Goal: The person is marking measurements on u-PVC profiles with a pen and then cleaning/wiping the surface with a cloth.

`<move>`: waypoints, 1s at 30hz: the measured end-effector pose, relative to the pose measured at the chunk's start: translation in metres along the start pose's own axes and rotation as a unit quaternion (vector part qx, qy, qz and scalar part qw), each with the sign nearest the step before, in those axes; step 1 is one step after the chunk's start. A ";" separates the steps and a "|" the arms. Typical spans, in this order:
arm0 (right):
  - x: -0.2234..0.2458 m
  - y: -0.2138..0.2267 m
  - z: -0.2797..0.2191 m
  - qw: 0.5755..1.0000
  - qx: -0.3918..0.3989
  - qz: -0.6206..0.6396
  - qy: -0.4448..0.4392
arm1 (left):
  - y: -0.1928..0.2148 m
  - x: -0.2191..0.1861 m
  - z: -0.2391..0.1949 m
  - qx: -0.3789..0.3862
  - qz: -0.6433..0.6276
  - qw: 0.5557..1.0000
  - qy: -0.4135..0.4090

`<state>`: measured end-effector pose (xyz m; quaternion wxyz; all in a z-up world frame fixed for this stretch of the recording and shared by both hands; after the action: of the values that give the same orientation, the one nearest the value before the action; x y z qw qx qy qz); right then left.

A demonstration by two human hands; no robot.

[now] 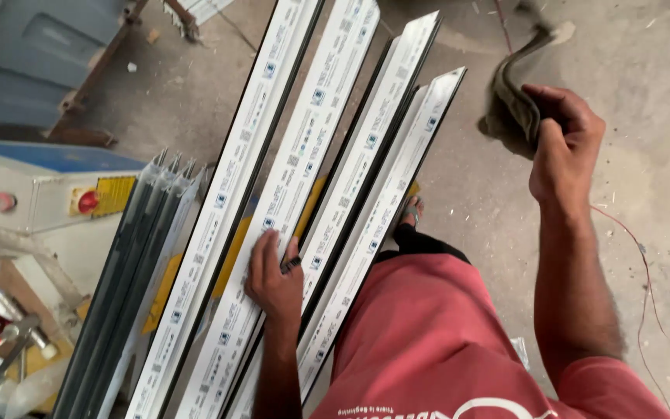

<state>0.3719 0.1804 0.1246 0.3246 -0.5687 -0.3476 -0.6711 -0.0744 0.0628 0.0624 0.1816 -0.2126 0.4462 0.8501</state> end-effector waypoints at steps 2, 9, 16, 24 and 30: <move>0.046 -0.042 -0.049 0.994 0.108 -0.022 0.005 | 0.010 0.035 -0.002 0.005 0.060 0.997 0.038; 0.017 -0.235 -0.189 0.894 0.372 -0.054 0.244 | -0.001 0.100 -0.019 0.069 0.193 0.976 0.071; -0.105 -0.303 -0.123 0.840 0.427 -0.145 0.300 | 0.010 0.087 -0.015 -0.013 0.186 0.982 0.010; -0.075 -0.262 -0.080 0.842 0.222 -0.329 0.365 | 0.015 0.088 -0.014 -0.027 0.177 0.983 0.027; -0.025 -0.233 -0.251 0.858 0.455 -0.056 0.231 | 0.043 0.069 -0.002 -0.097 0.137 0.985 0.031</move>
<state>0.0465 0.0992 0.0493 0.5801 -0.1657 -0.5605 -0.5673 -0.1533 0.0459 0.0548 0.0279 -0.1926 0.3917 0.8993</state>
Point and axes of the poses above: each hand's wrist, its own z-axis towards the middle knuckle, its own y-axis out of the back of the hand, x = y × z, the point moved 10 cm from there along z, towards the middle knuckle, and after that the axes turned 11 degrees about -x, right-handed, at the moved point
